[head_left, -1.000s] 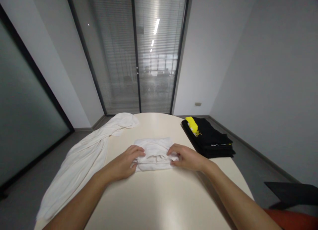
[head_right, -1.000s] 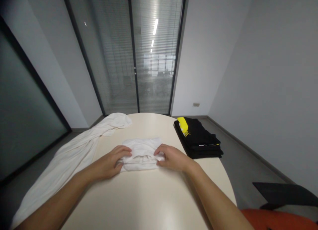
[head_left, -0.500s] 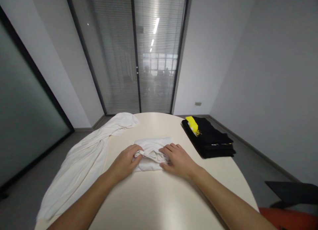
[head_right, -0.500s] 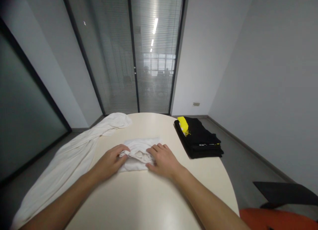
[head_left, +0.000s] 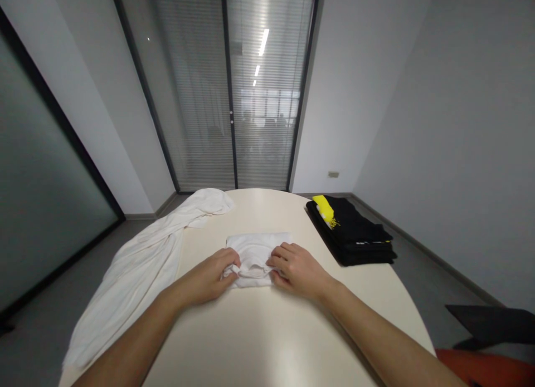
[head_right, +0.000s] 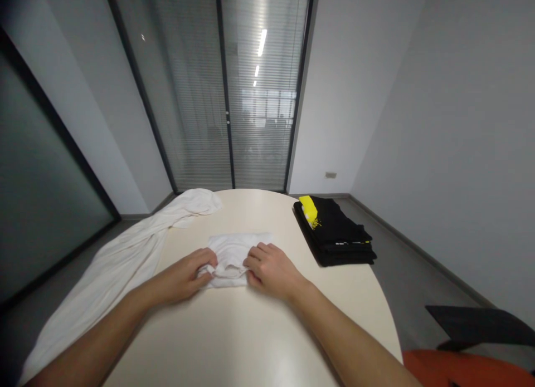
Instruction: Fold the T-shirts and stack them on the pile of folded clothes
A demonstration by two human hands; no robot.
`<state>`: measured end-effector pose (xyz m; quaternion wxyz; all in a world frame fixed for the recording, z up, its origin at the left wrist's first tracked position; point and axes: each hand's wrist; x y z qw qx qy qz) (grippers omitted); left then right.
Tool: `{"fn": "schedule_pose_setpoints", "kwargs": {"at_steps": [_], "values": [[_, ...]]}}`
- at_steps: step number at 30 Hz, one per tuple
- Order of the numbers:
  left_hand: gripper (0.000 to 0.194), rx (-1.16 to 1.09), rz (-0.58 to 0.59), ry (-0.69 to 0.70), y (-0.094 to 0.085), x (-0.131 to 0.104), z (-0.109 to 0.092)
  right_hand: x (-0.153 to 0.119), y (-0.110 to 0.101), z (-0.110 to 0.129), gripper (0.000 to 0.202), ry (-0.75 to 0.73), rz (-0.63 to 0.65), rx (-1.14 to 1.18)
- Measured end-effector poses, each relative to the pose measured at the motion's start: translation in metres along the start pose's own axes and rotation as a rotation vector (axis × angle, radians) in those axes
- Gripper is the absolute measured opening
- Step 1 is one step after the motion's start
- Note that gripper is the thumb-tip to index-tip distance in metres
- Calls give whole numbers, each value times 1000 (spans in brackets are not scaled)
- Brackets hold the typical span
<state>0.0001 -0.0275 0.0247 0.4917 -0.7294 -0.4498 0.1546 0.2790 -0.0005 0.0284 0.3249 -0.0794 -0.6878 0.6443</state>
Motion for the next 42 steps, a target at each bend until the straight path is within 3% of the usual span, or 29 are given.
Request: {"fn": "schedule_pose_setpoints", "kwargs": {"at_steps": [3,13,16,18,20,23,25,27,29,34,36,39,42], "values": [[11,35,3,39,-4,0,-4,-1,2,-1,24,12,43,33],[10,230,74,106,-11,0,-16,-3,-2,-3,20,3,79,151],[20,262,-10,101,-3,4,-22,-4,-3,-3,20,33,64,316],[19,283,-116,86,7,7,-21,-3,-3,-5,28,140,-19,421],[34,309,-154,69,21,8,-16,-4,0,-7,35,222,-93,466],[59,351,-22,29,36,4,-6,-8,5,-13,58,287,34,413],[59,351,73,-4,39,1,-1,-13,7,-17,71,361,225,385],[53,346,117,-9,36,-2,-1,-16,9,-20,76,427,335,397],[50,346,121,22,32,-2,-3,-17,9,-24,76,446,320,407],[53,335,78,102,27,2,-11,-13,13,-38,63,464,40,324],[54,329,78,135,28,4,-13,-14,17,-43,66,454,54,322],[56,325,123,162,30,5,-13,-17,20,-47,68,457,196,322],[51,335,136,150,31,5,-12,-18,19,-46,69,406,171,274]]}}
Point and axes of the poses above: each hand's wrist, its own x-axis towards the middle knuckle, its own y-axis out of the palm, z = x × y, and after that the axes turned 4 degrees about x, right-handed
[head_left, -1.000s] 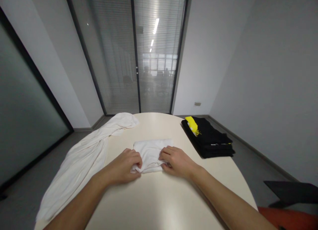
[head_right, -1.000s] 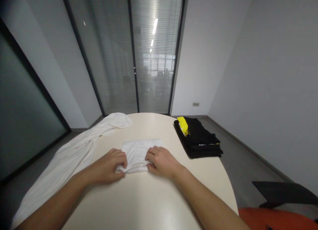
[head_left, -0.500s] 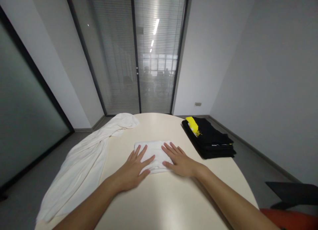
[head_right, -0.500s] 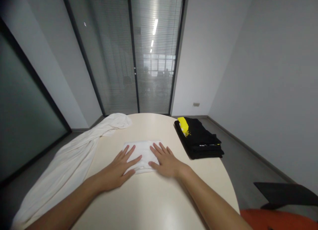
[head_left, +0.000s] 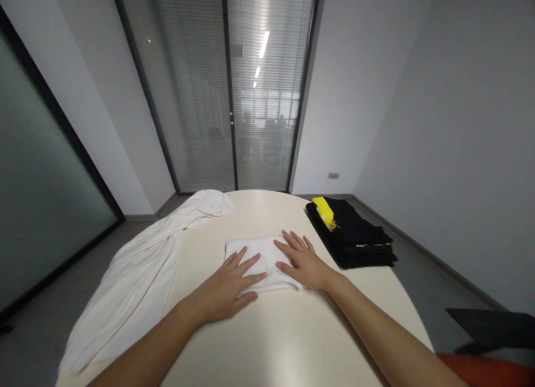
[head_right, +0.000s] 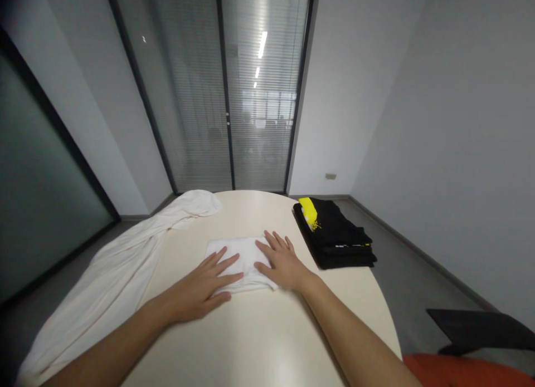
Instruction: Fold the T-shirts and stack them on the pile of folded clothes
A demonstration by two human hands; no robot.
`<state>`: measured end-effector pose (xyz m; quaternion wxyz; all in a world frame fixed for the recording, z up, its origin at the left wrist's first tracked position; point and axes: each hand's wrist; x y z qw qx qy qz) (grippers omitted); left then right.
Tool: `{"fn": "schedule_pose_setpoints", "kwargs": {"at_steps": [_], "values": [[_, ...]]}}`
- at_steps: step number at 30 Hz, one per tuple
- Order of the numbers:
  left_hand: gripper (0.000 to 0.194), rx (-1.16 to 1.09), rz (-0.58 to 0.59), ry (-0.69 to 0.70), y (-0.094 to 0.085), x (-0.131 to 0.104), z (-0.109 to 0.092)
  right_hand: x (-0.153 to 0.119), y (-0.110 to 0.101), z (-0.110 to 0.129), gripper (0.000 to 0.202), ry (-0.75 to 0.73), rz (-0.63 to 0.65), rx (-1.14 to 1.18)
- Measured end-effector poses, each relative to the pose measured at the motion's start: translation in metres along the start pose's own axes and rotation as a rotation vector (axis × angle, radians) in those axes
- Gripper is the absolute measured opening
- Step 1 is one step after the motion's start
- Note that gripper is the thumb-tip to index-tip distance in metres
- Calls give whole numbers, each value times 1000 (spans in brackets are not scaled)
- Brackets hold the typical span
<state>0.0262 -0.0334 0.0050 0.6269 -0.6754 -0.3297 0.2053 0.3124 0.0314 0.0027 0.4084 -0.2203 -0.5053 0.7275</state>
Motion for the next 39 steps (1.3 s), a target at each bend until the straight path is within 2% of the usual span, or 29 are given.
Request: {"fn": "schedule_pose_setpoints", "kwargs": {"at_steps": [3,7,11,14,16,19,22,26,31,36,39], "values": [[52,15,-21,2,1,0,3,-2,-2,5,68,-99,2,27],[50,48,-23,-28,1,0,7,-3,-7,10,68,-82,45,42],[47,79,-129,-74,-1,-2,16,-2,-11,10,51,-56,-99,58],[44,103,-203,-112,-3,-2,19,2,-10,5,44,47,-260,88],[41,92,-223,-77,-4,0,15,4,-8,0,43,104,-287,78],[40,48,-209,15,-3,6,-1,6,-7,-6,39,135,-251,123],[38,18,-196,80,-1,13,-18,7,-8,-7,40,129,-211,275],[28,-4,-222,134,5,21,-29,6,-13,-6,43,102,-151,377],[28,6,-201,147,10,24,-37,3,-15,-1,47,130,-200,285],[35,-61,-98,184,-3,18,-42,4,-11,5,42,245,-188,126],[35,-102,-129,89,-6,12,-33,3,-12,3,34,312,-133,110]]}}
Point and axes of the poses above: each hand's wrist, its own x-axis towards the middle knuckle, its own y-axis out of the palm, z = x × y, and after that the axes turned 4 degrees about x, right-handed
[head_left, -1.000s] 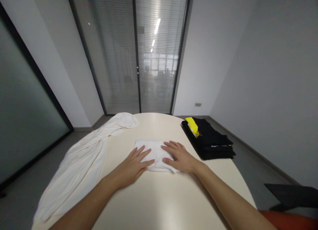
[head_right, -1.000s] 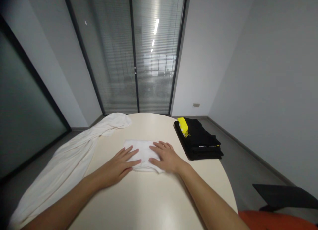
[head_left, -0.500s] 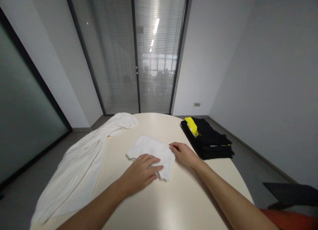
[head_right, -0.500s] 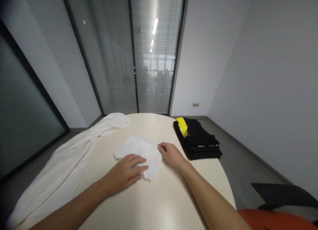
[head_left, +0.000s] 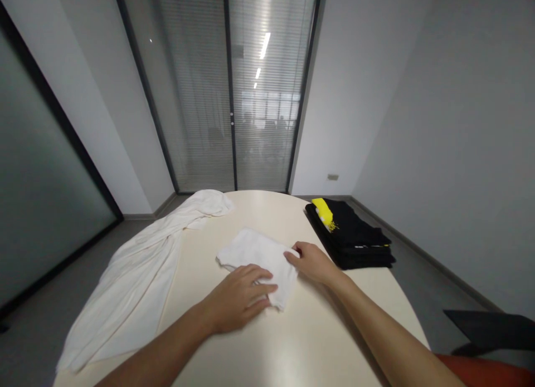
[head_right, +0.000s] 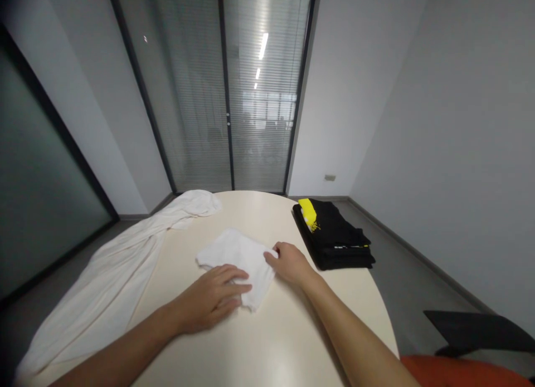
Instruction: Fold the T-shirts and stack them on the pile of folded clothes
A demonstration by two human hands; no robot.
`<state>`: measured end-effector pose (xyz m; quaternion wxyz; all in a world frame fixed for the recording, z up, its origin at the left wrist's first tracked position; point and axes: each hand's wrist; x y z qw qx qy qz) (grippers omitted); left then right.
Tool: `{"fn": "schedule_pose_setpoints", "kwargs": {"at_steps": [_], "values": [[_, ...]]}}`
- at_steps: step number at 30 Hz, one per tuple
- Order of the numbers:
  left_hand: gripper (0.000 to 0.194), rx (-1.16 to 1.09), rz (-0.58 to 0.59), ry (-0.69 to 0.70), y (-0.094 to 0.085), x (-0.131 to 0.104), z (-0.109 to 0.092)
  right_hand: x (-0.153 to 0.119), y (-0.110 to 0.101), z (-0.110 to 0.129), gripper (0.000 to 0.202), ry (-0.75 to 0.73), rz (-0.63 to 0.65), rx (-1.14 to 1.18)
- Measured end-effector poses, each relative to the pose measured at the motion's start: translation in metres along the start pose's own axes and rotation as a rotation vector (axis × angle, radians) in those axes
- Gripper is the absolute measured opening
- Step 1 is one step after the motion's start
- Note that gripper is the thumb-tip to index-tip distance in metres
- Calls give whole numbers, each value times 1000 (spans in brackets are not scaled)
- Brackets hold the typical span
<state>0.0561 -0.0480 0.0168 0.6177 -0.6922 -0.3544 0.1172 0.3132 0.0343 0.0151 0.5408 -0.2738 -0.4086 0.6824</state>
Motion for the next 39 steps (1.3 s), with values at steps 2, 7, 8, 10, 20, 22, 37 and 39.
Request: {"fn": "schedule_pose_setpoints", "kwargs": {"at_steps": [2,7,8,10,20,22,37,39], "values": [[40,55,-77,-160,3,-5,12,-2,-6,-6,32,40,56,5],[65,115,-1,-415,23,-14,38,-11,-25,-23,40,60,266,61],[65,108,21,-416,24,-14,39,-12,-27,-23,44,64,283,71],[63,107,22,-387,24,-14,35,-12,-25,-20,52,85,223,80],[63,-64,224,9,-5,-10,5,-10,-12,-4,32,33,169,62],[62,-70,235,10,-7,-10,5,-11,-14,-6,32,65,191,65],[19,38,-102,-150,-12,-5,16,-22,-12,34,19,-348,-91,19],[16,42,-95,-188,-12,-5,22,-34,-12,55,23,-446,1,-2]]}}
Point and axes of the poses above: each hand's wrist, its own x-axis towards the middle knuckle, its own y-axis out of the palm, z = x × y, and after that the axes turned 4 degrees about x, right-handed
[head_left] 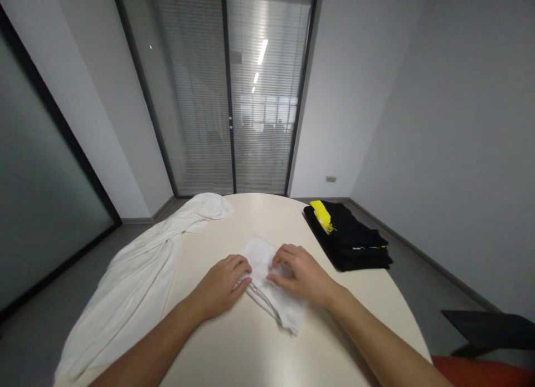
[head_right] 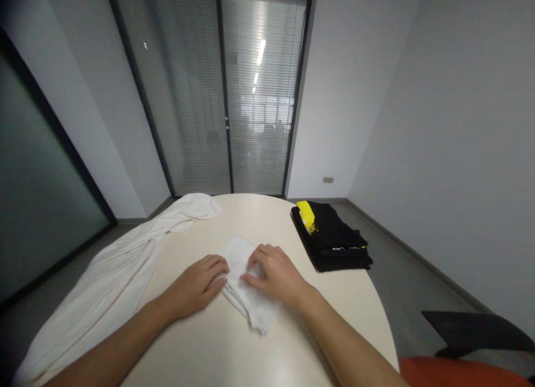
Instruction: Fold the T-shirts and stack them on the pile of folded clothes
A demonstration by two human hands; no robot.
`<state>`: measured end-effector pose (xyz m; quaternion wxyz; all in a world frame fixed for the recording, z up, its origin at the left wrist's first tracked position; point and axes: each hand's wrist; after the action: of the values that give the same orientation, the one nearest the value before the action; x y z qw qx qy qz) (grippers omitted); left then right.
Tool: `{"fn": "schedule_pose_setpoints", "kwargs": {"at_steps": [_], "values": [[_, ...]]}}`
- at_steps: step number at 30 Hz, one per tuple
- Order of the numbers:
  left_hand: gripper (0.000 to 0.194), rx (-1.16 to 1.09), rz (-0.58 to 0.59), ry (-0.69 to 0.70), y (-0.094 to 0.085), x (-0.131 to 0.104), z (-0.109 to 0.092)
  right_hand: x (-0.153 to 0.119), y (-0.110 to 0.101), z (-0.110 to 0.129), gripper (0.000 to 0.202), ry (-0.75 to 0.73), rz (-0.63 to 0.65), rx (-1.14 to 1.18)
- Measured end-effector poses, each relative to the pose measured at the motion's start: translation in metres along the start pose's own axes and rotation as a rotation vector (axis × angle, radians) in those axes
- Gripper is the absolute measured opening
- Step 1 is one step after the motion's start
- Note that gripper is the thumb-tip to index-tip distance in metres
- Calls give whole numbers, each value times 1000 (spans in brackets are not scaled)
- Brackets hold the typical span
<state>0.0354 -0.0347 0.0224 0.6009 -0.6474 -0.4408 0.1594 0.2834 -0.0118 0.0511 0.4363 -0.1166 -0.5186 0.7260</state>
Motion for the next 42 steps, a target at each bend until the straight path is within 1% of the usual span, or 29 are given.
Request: {"fn": "schedule_pose_setpoints", "kwargs": {"at_steps": [2,4,6,8,10,12,15,17,19,20,22,23,24,26,27,29,30,33,35,38,42], "values": [[17,10,13,-25,1,0,4,-3,6,21,35,-71,126,-11],[19,35,15,-51,2,0,7,-6,14,33,33,-122,226,-56],[20,75,27,-82,2,-1,7,-8,21,34,29,-153,273,-110],[22,118,58,-111,-1,-2,4,-7,22,24,33,-169,279,-160],[25,142,105,-126,-6,-3,-3,-5,18,9,33,-173,268,-211],[28,123,161,-82,-12,-4,-15,-2,12,-9,30,-140,235,-273],[26,-11,220,79,-17,-5,-34,3,5,-34,27,1,151,-368],[27,-114,215,173,-16,-6,-40,5,3,-44,28,115,89,-402],[29,-153,167,215,-12,-7,-38,5,2,-45,27,260,32,-412],[31,-140,135,211,-9,-7,-33,4,2,-43,26,350,14,-409],[35,-77,89,151,-2,-8,-19,3,3,-34,28,524,10,-379],[39,-51,90,103,2,-9,-12,1,3,-28,30,586,25,-343],[43,-42,104,55,6,-10,-6,0,5,-23,33,618,47,-289],[47,-80,139,-20,14,-11,1,-2,9,-14,39,603,79,-159],[48,-116,148,-45,17,-12,1,-3,11,-12,44,577,87,-101],[46,-188,145,-66,21,-13,-7,-4,16,-13,52,522,84,-26],[44,-215,141,-62,21,-13,-13,-4,18,-17,54,500,74,-4],[42,-270,166,19,18,-13,-32,-2,18,-34,50,471,9,56],[41,-284,191,109,14,-11,-40,0,16,-46,48,500,-38,59],[39,-259,193,214,11,-8,-42,1,12,-54,34,560,-41,-2],[44,-151,214,270,8,-6,-38,3,16,-49,37,581,-30,-45]]}}
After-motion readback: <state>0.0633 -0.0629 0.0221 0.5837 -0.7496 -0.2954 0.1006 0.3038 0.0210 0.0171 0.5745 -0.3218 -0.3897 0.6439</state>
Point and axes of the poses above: each hand's wrist, its own x-axis towards the middle knuckle, its own y-axis out of the palm, z = x × y, and after that the axes turned 4 degrees about x, right-handed
